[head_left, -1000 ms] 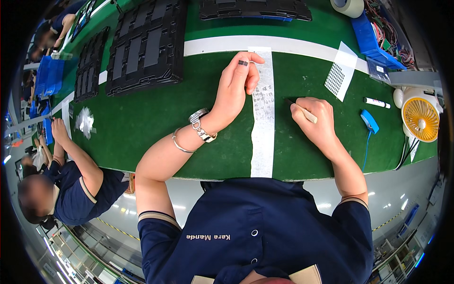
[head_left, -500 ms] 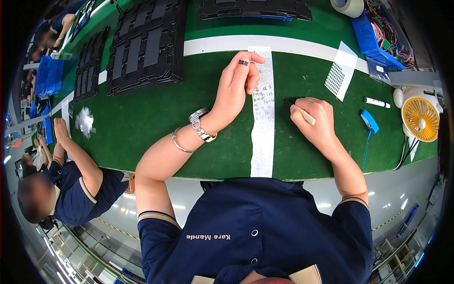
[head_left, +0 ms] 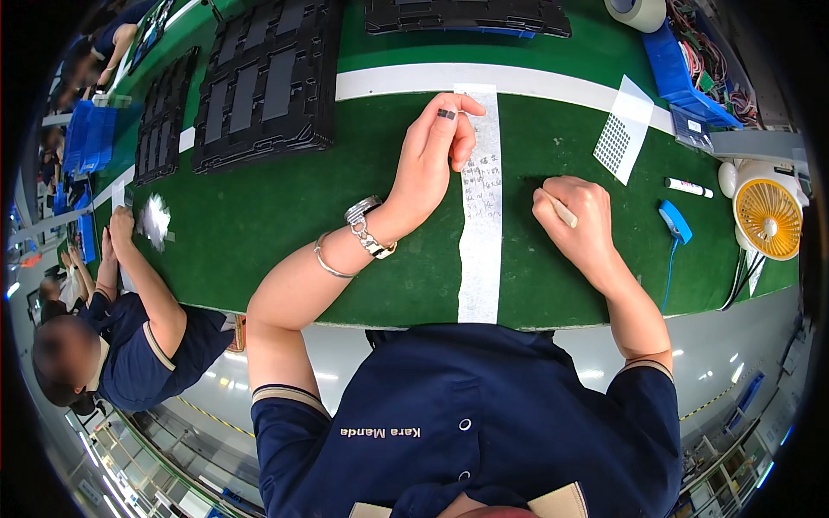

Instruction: The person is seen writing on a piece of paper and then assembling some small black plastic parts into a larger tray.

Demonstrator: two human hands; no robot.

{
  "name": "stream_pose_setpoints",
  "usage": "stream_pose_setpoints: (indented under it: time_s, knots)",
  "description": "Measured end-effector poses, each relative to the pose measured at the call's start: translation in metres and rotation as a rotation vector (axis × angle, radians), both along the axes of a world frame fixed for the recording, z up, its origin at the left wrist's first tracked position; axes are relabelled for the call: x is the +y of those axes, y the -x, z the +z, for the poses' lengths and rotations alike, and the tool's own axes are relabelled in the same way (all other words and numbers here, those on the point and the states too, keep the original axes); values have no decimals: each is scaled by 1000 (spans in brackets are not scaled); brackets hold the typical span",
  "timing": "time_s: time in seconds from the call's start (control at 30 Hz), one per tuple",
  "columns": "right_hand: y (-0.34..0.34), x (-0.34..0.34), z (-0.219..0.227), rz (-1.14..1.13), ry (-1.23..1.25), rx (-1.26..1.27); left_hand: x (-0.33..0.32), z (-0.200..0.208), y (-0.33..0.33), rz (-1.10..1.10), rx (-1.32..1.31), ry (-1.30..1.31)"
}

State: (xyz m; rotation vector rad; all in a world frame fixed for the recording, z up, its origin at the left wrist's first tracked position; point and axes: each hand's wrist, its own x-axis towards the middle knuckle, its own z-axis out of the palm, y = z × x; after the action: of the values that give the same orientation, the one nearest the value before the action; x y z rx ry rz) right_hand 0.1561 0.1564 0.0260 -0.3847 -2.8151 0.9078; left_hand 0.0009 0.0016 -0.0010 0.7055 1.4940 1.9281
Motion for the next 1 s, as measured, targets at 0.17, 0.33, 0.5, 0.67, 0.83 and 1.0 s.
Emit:
stream_pose_setpoints:
  time_s: [0.17, 0.33, 0.5, 0.67, 0.83, 1.0]
  knots:
    - [0, 1, 2, -4, 23, -36, 0, 1, 0, 1, 0, 4]
    - [1, 0, 2, 18, 13, 4, 0, 2, -1, -1, -3, 5]
    - [0, 5, 3, 29, 61, -56, 0, 1, 0, -2, -4, 10]
    - [3, 7, 4, -77, 75, -93, 0, 1, 0, -8, -2, 3]
    - [3, 6, 1, -71, 7, 3, 0, 2, 0, -23, 18, 33]
    - [1, 9, 4, -41, 19, -41, 0, 2, -1, -22, 18, 22]
